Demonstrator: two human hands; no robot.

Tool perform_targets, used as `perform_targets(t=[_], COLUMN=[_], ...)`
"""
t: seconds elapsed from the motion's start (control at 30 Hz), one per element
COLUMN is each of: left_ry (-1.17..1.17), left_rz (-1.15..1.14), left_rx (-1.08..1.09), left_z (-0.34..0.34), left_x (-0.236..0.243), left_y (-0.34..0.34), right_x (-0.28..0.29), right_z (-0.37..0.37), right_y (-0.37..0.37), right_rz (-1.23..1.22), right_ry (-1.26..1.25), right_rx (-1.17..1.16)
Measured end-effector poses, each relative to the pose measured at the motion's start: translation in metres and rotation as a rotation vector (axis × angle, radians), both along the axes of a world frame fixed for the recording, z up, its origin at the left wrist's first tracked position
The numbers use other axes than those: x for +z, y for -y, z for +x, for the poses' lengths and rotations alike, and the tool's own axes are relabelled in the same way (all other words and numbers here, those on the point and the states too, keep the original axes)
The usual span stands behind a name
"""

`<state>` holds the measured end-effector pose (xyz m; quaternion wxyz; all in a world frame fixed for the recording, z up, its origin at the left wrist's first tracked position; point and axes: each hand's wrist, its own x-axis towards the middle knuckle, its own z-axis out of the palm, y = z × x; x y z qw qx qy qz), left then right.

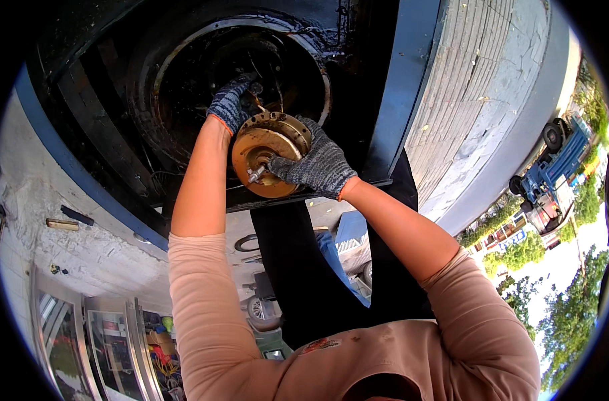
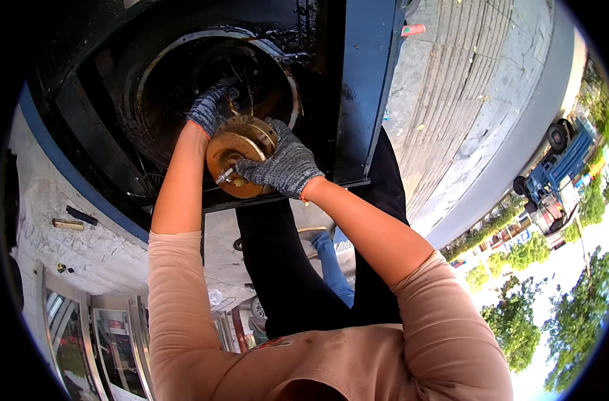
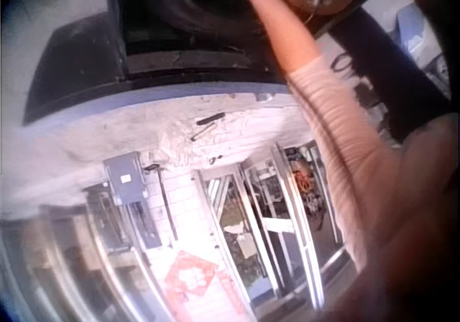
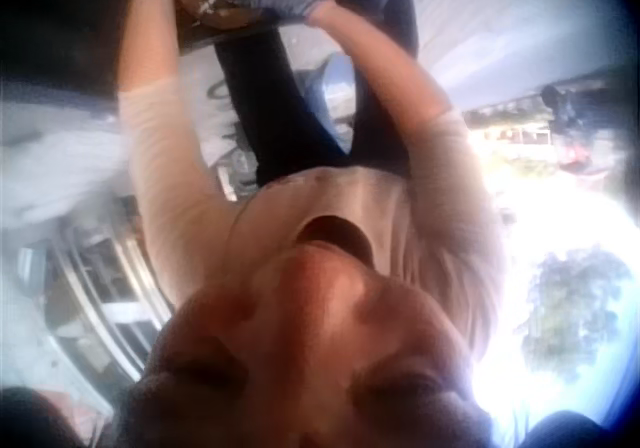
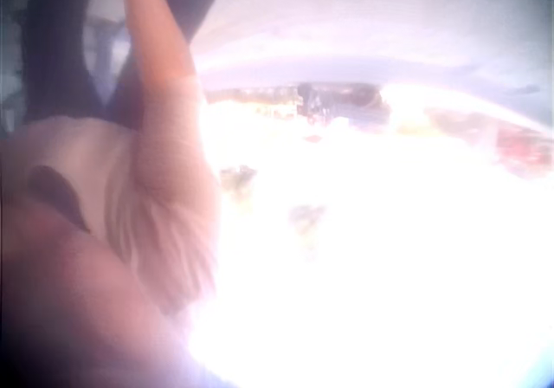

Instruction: The person disassembles a washing machine, removing the drum and internal components. They use a screwdriver to loosen parts and pliers to cut wires. The person also walks to a nearby red cart to dispose of debris before returning to continue the repair.

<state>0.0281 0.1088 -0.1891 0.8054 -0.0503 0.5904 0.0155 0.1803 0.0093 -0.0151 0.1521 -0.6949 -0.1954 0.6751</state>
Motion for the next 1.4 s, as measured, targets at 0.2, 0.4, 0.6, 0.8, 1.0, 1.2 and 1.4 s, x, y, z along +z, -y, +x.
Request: perform_targets(t=[0.2,0.4,0.6,0.8,1.0,1.2,1.4], left_ry=[0.03,-0.034,-0.069,-0.145,-0.133,-0.129,-0.439], left_rz=[-0.123,-0.045,0.133,0.181,0.287,-0.038,0.298], left_rx=[-0.167,-0.647,-0.546,-0.649,-0.619,-0.243,-0.213], left_z=[0.003,0.014,0.025,0.012,0.018,-0.06,-0.029], left_x=[-0.019,-0.047,-0.027,-0.042,-0.031,0.024,0.128], left_y=[-0.004,-0.007,0.004,0.012,0.019,-0.004,0.007], right_x=[0.007,0.014,0.013,0.016,0.012,0.015,0.002], right_z=[0.012,0.017,0.03,0.033,0.034,0.022,-0.007], right_y=[0.001,0.0,0.008,0.004,0.008,-0.011,-0.045], right_rz=[-0.134,-0.144,-0.132,-0.139,-0.154,-0.189,-0.174], right_ry=[0.096,0.122,0.107,0.024,0.061,0.05,0.264], right_rx=[0.068,0.052,0.08,0.002,0.042,0.127,0.06])
